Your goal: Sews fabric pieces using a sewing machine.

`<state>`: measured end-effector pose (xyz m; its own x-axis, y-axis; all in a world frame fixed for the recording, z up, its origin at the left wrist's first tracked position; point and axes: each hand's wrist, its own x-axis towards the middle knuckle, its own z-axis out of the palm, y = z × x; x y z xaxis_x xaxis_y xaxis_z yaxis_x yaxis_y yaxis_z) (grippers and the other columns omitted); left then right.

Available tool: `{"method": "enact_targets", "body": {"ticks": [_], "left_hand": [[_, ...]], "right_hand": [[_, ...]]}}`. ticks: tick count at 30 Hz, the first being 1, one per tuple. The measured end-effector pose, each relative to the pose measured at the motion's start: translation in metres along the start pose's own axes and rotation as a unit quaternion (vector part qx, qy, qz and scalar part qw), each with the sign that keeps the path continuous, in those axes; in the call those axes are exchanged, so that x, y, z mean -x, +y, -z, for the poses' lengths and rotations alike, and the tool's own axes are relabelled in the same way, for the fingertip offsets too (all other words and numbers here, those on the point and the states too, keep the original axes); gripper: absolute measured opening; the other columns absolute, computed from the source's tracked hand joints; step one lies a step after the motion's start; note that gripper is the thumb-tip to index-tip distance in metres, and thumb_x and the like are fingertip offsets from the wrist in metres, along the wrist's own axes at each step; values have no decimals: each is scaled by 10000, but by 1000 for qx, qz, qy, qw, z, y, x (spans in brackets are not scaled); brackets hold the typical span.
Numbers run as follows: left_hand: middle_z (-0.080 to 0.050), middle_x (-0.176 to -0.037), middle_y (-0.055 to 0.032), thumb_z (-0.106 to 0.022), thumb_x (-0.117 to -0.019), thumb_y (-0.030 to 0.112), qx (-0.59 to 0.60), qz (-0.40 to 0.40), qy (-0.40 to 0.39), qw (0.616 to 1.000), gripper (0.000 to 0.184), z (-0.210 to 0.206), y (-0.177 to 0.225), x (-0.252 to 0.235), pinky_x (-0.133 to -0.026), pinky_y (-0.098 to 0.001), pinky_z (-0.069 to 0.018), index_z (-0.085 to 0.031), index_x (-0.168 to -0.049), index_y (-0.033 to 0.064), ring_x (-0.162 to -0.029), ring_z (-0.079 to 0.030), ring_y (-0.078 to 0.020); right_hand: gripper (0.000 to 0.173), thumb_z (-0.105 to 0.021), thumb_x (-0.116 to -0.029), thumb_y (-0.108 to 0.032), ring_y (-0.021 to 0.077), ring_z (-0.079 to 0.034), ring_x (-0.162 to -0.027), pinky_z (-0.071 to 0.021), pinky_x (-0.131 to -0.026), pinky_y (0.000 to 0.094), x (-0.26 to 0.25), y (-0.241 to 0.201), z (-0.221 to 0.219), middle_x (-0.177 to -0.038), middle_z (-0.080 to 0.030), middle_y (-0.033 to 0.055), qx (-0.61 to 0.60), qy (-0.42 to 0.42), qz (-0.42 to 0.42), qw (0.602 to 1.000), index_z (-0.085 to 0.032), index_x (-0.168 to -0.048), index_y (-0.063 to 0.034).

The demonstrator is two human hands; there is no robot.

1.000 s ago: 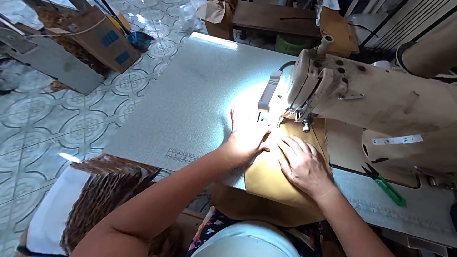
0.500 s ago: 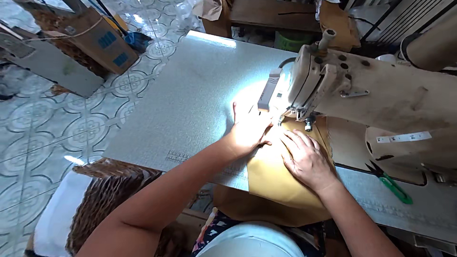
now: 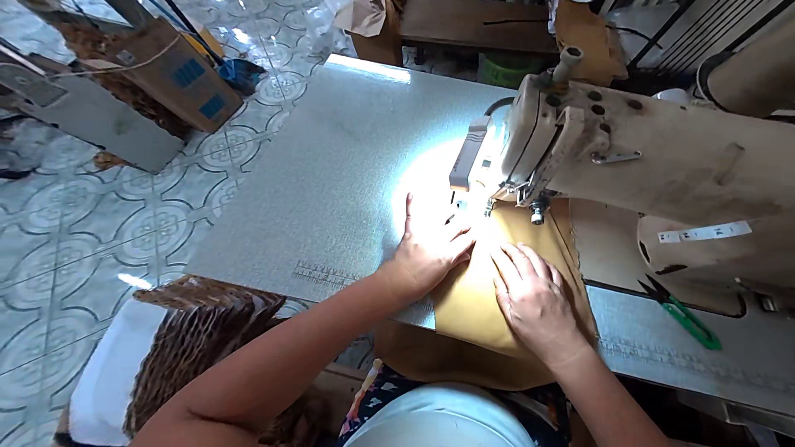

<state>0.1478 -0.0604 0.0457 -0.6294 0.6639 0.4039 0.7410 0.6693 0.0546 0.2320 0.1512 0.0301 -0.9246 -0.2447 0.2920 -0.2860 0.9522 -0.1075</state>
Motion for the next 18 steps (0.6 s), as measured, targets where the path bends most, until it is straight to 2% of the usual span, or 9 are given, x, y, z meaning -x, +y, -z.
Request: {"method": "enact_targets", "body": {"ticks": [4,6,10,13,15,18], "left_hand": [[-716,-1278,-4,-535,-1059,300,-12,-24,16,1000,259,-6,-2,5,-1080,-826,-212,-771,-1147,238,-1303,-601,-325],[-714,-1275,10,-536,-1058,295,-3,-13,10,1000,254,-6,0,5,-1092,-807,-223,-761,-1144,214,-1343,-569,-308],[-677,-1351,-24,-517,-1048,389,-1,20,-30,999,349,-2,9,5,-1075,-840,-186,-728,-1262,210,-1342,-567,-344],[-667,-1360,-15,-510,-1026,481,-9,23,-40,999,412,-1,8,5,-1074,-841,-163,-720,-1271,225,-1359,-540,-355],[-657,-1382,-6,-558,-1007,480,-5,18,-54,998,406,2,6,4,-1082,-844,-149,-712,-1290,234,-1381,-527,-347],[-648,-1399,-17,-548,-1011,486,7,0,-68,998,407,7,2,4,-1096,-837,-144,-719,-1282,236,-1389,-517,-352]], "right_hand": [[414,-432,-1047,-293,324,-577,-1337,-472,-1063,535,0,0,0,-1400,-652,74,3,0,-1,1000,-689,-1341,-156],[413,-427,-1050,-287,325,-579,-1336,-469,-1067,538,0,0,-1,-1396,-655,79,1,2,-1,1000,-691,-1336,-149],[415,-432,-1048,-274,336,-574,-1341,-473,-1065,543,0,-2,1,-1411,-644,89,2,-4,0,1000,-684,-1343,-127],[417,-432,-1048,-270,332,-578,-1338,-477,-1060,541,2,-4,2,-1409,-647,89,4,-6,-4,1000,-681,-1350,-125],[422,-437,-1041,-272,338,-574,-1343,-473,-1063,546,2,-4,2,-1412,-644,94,5,-8,-3,1000,-675,-1357,-126],[427,-426,-1045,-278,333,-572,-1345,-472,-1064,547,2,-3,2,-1419,-640,89,7,-10,-1,1000,-675,-1359,-130]]}}
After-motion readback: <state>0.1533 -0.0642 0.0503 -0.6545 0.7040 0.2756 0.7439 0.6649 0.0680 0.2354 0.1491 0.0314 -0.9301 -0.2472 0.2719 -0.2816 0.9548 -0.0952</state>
